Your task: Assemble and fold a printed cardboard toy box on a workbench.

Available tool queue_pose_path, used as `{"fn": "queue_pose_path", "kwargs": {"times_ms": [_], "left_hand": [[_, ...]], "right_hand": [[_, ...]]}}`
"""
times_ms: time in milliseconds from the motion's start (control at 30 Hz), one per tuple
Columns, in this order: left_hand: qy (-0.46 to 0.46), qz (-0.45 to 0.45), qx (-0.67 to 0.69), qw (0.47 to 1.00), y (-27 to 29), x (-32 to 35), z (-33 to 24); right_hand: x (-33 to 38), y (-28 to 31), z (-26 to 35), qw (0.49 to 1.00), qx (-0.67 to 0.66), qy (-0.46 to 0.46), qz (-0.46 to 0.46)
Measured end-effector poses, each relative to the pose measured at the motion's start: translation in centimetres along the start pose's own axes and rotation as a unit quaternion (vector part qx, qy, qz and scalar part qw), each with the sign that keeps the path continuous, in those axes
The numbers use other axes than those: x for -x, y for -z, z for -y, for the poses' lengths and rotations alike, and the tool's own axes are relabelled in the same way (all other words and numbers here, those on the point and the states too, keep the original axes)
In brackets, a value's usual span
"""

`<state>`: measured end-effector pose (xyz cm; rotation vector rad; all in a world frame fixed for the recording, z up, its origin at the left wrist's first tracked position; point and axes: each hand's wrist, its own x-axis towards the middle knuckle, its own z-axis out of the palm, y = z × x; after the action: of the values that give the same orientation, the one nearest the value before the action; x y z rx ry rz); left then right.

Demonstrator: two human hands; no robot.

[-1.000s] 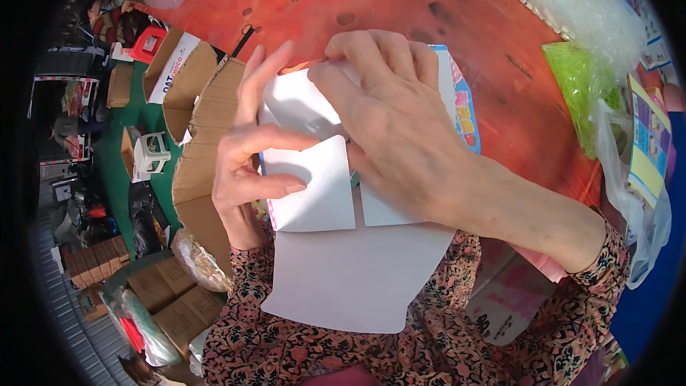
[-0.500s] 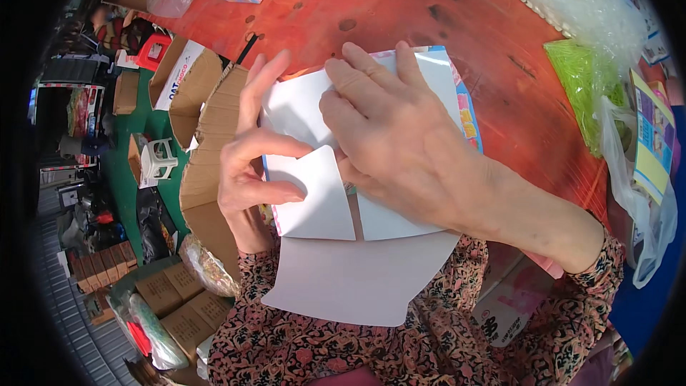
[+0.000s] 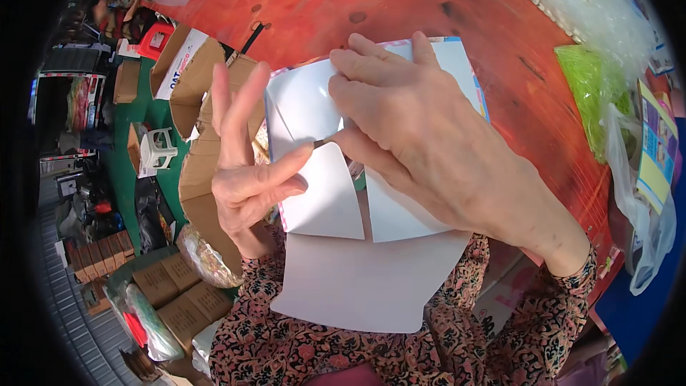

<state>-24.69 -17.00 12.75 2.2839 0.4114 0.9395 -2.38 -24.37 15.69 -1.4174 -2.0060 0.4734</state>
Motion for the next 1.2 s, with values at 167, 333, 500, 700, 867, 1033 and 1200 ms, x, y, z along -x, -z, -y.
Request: {"fn": "queue_pose_path", "kwargs": {"times_ms": [167, 333, 500, 700, 867, 1033, 1200], "left_hand": [[0.085, 0.063, -0.084, 0.991, 0.5, -0.6, -3.7], [-0.035, 0.112, -0.338, 0.934, 0.7, -0.1, -3.7], [-0.050, 0.154, -0.372, 0.914, 0.7, -0.6, -4.0], [-0.094, 0.205, -0.432, 0.873, 0.4, -0.2, -4.2], [-0.012, 0.234, -0.374, 0.897, 0.9, -0.2, -4.5], [0.038, 0.142, -0.185, 0.972, 1.1, -0.6, -2.5], [0.022, 0.136, -0.089, 0.986, 1.0, -0.6, -0.1]], "right_hand": [[-0.5, 0.6, 0.3, 0.999, 0.014, 0.010, 0.033], [-0.7, 0.1, 0.9, 0.999, 0.028, 0.001, 0.041], [-0.5, -0.1, 0.7, 0.999, 0.038, 0.002, 0.030], [-0.4, -0.5, 0.2, 0.999, 0.048, 0.006, 0.016], [-0.7, -0.6, -0.6, 1.000, -0.005, 0.012, 0.002], [-0.5, 0.2, -1.6, 0.999, -0.017, 0.002, 0.030], [0.0, 0.2, -1.9, 0.996, -0.079, 0.006, 0.043]]}}
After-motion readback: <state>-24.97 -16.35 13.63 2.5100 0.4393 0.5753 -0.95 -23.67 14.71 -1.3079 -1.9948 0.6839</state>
